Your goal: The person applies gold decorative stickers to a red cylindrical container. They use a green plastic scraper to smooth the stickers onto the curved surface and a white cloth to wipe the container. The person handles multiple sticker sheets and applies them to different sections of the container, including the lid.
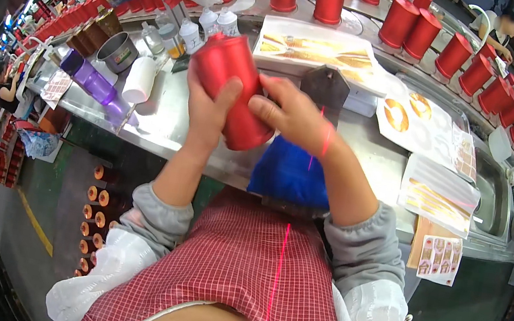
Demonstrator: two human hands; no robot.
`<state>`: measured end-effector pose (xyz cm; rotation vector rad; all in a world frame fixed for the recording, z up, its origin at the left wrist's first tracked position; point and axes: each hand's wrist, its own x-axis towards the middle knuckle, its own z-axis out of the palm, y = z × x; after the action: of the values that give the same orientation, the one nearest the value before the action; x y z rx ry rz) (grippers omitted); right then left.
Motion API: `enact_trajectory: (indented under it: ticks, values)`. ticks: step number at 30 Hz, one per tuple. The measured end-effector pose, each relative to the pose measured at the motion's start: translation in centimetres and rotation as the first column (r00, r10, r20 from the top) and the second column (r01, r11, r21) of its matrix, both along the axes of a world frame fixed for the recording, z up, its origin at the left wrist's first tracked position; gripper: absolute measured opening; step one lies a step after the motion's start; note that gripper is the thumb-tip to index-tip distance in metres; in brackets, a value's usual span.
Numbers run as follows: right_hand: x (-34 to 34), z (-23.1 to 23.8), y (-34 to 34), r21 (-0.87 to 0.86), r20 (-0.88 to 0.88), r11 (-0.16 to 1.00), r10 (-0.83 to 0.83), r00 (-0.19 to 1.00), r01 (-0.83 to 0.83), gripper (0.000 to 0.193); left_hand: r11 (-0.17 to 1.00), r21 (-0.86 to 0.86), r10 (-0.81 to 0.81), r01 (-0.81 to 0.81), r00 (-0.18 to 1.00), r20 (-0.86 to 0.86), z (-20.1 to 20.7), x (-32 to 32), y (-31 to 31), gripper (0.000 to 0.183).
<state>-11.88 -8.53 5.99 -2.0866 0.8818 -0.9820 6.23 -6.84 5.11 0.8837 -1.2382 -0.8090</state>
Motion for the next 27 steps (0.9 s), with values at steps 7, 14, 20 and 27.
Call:
enact_trajectory:
  ticks: [7, 14, 20, 27]
  values:
    - [-0.1, -2.5, -1.2, 0.160, 0.025, 0.975, 0.150, 0.988, -0.152, 0.060, 0.962, -0.218, 0.241, -0.163, 0.882, 0.404, -5.9, -1.0, 3.9, 0.093]
    - [-1.7, -2.8, -1.0, 0.203, 0.026, 0.970, 0.134, 0.991, -0.137, 0.057, 0.970, -0.190, -0.062, 0.149, 0.914, 0.401, -4.4, 3.9, -0.4, 0.106]
    - [-2.5, -3.3, -0.3, -0.045, 0.017, 0.998, 0.043, 0.999, -0.042, 0.044, 0.969, -0.174, -0.108, 0.175, 0.935, 0.339, -3.6, 1.8, -0.8, 0.091]
    - [-15.1, 0.1, 4.1, -0.147, -0.163, 0.950, -0.299, 0.940, 0.277, 0.037, 0.990, -0.135, 0.022, 0.030, 0.931, 0.363, -4.0, 1.5, 1.2, 0.096]
